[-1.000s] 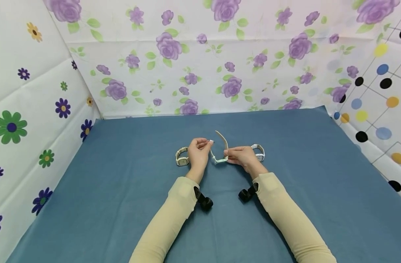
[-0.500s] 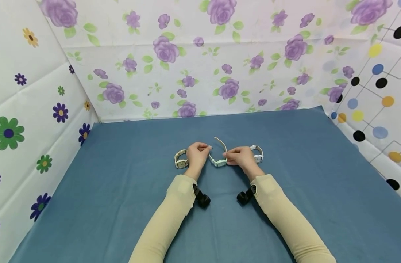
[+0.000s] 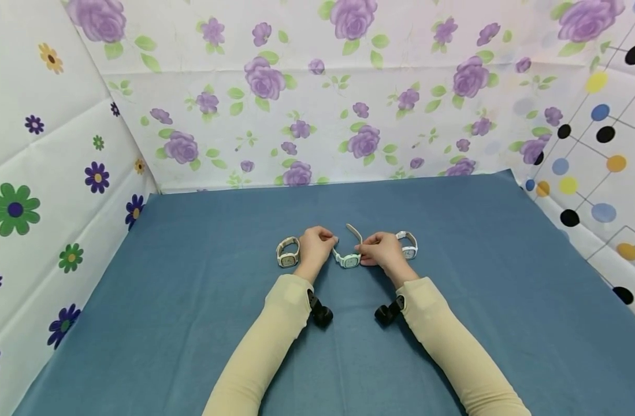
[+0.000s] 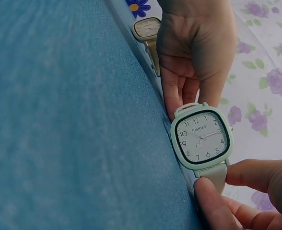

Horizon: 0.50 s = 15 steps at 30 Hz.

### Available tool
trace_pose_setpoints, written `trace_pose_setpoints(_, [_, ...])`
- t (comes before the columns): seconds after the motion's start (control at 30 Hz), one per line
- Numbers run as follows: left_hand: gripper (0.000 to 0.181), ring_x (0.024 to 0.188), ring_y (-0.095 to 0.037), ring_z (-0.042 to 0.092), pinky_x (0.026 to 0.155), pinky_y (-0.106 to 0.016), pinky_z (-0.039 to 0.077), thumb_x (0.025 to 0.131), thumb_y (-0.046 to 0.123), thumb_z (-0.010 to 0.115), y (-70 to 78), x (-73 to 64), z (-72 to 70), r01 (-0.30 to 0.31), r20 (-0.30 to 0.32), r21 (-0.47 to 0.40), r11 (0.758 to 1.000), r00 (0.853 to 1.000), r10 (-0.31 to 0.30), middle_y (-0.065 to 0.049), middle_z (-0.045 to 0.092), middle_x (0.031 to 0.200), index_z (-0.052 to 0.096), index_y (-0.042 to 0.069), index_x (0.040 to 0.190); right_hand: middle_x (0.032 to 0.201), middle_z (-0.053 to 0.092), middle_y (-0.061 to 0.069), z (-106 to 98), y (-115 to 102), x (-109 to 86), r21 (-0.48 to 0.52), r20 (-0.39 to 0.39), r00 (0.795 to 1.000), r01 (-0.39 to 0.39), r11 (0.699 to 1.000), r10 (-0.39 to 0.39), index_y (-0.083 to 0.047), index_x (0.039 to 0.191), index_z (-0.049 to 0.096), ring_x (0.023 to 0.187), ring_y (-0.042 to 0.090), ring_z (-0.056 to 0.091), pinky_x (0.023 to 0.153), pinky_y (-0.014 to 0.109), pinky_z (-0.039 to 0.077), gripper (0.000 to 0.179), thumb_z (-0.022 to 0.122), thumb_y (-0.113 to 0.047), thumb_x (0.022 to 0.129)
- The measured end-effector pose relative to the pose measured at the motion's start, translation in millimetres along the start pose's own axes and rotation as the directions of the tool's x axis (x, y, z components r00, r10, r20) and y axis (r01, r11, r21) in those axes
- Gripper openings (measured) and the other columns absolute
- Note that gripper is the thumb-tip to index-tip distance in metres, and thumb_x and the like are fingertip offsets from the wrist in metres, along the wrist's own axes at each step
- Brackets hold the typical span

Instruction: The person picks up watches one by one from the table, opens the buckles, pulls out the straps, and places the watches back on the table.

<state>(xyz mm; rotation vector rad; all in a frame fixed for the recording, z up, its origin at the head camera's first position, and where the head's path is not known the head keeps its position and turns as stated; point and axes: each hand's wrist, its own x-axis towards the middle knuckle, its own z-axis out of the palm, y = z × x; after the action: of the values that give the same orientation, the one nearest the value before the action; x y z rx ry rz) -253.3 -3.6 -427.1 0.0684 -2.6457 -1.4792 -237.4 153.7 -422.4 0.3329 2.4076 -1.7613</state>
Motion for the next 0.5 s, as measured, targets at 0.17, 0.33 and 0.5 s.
trace_pose_setpoints(0.17, [0.012, 0.084, -0.027, 0.065, 0.073, -0.039, 0.054, 0.088, 0.012, 0.069, 0.7, 0.8, 0.6, 0.008, 0.011, 0.010, 1.000, 1.000, -0.008, -0.014, 0.069, 0.093, 0.072, 0.003, 0.095, 0.079, 0.065, 0.012, -0.4, 1.5, -0.1, 0.003, -0.004, 1.000, 0.018, 1.000, -0.018, 0.003, 0.095, 0.062, 0.060, 0.011, 0.064, 0.061, 0.028, 0.059, 0.019, 0.071, -0.010, 0.085])
trace_pose_setpoints(0.33, [0.015, 0.085, -0.027, 0.065, 0.075, -0.040, 0.055, 0.088, 0.014, 0.069, 1.7, 0.9, 0.3, 0.024, 0.020, 0.012, 1.000, 0.999, -0.025, -0.013, 0.070, 0.094, 0.073, 0.003, 0.097, 0.083, 0.065, 0.015, -2.3, -1.0, -0.3, -0.028, -0.018, 1.000, 0.025, 0.999, -0.025, 0.003, 0.096, 0.061, 0.062, 0.012, 0.064, 0.063, 0.029, 0.059, 0.023, 0.069, -0.016, 0.087])
trace_pose_setpoints(0.5, [0.019, 0.087, -0.027, 0.065, 0.074, -0.040, 0.054, 0.091, 0.017, 0.066, 1.8, 0.8, -1.8, 0.012, 0.009, 0.015, 1.000, 1.000, -0.012, -0.014, 0.069, 0.096, 0.072, 0.002, 0.101, 0.093, 0.065, 0.022, -6.7, -10.9, -4.6, -0.156, -0.089, 0.989, 0.101, 0.983, -0.115, 0.004, 0.101, 0.062, 0.066, 0.021, 0.068, 0.065, 0.034, 0.059, 0.028, 0.067, -0.021, 0.090])
